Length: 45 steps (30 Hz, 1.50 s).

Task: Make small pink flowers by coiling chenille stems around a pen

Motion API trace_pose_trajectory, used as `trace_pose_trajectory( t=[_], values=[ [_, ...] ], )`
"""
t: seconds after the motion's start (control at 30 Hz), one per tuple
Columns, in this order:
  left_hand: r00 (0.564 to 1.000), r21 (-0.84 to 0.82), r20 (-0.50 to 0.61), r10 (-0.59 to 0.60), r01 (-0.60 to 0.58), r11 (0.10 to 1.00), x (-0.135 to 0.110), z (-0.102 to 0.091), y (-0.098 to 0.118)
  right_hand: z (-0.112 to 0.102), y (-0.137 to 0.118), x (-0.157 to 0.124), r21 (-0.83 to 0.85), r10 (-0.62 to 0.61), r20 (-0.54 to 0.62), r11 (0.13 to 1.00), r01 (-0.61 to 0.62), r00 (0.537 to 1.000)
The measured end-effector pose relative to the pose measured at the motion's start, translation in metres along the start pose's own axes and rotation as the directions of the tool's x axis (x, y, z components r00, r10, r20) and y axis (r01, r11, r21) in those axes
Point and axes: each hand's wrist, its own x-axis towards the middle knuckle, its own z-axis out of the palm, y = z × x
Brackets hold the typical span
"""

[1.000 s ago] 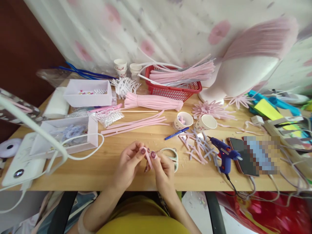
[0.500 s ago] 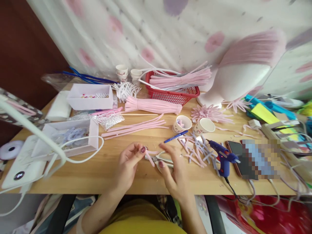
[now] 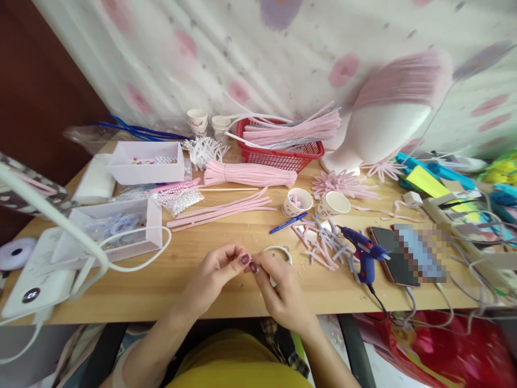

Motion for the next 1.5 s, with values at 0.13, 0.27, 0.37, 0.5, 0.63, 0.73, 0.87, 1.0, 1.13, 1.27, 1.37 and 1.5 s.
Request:
trace_pose_trajectory(
  t=[0.13, 0.27, 0.37, 0.5, 0.63, 0.73, 0.87, 1.0, 1.13, 1.27, 1.37, 1.5],
  values=[
    [0.937, 0.308, 0.329, 0.120, -0.226, 0.924, 0.001, -0.015, 0.024, 0.013, 0.013, -0.005, 0.743, 0.213, 0.366, 0.519, -0.423, 0.906],
    [0.917, 0.554, 0.390, 0.082, -0.305, 0.775, 0.005, -0.021, 0.036, 0.020, 0.027, -0.008, 0.802, 0.189, 0.540, 0.182, -0.569, 0.820],
    [0.991, 0.485, 0.060, 0.123, -0.137, 0.864, 0.008, -0.018, 0.027, 0.008, 0.027, -0.007, 0.647, 0.263, 0.150, 0.703, -0.296, 0.953],
    [0.995, 0.297, 0.056, -0.086, 0.065, 0.953, 0.008, -0.009, 0.016, -0.010, 0.024, -0.003, -0.212, -0.199, -0.054, 0.960, 0.183, 0.979],
    [0.990, 0.287, 0.053, -0.129, 0.108, 0.952, 0.007, 0.000, 0.018, -0.014, 0.026, 0.000, -0.484, -0.411, 0.085, 0.779, 0.398, 0.908],
    [0.999, 0.402, 0.040, 0.024, -0.038, 0.915, 0.007, 0.002, 0.018, -0.012, 0.024, 0.000, -0.352, -0.328, 0.051, 0.878, 0.324, 0.943],
    [0.906, 0.588, 0.175, 0.385, -0.410, 0.697, 0.009, -0.004, 0.013, -0.003, 0.020, -0.001, 0.371, 0.109, 0.056, 0.921, -0.122, 0.992],
    [0.763, 0.617, 0.327, 0.558, -0.619, 0.485, 0.011, -0.012, 0.010, 0.010, 0.021, -0.003, 0.853, 0.248, 0.426, 0.210, -0.477, 0.870],
    [0.771, 0.600, 0.243, 0.589, -0.596, 0.533, 0.008, -0.011, 0.011, 0.012, 0.025, -0.004, 0.876, 0.196, 0.434, 0.139, -0.463, 0.879],
    [0.916, 0.345, -0.069, 0.396, -0.350, 0.871, 0.001, -0.002, 0.006, 0.001, 0.024, -0.004, 0.644, 0.230, 0.082, 0.730, -0.227, 0.970],
    [0.957, 0.245, -0.128, 0.259, -0.222, 0.944, -0.002, 0.004, 0.000, -0.004, 0.022, -0.004, 0.226, 0.043, -0.010, 0.973, -0.039, 0.999],
    [0.903, 0.529, -0.123, 0.412, -0.291, 0.797, -0.004, 0.004, -0.004, -0.002, 0.019, -0.007, -0.138, -0.108, -0.133, 0.986, 0.089, 0.985]
  ],
)
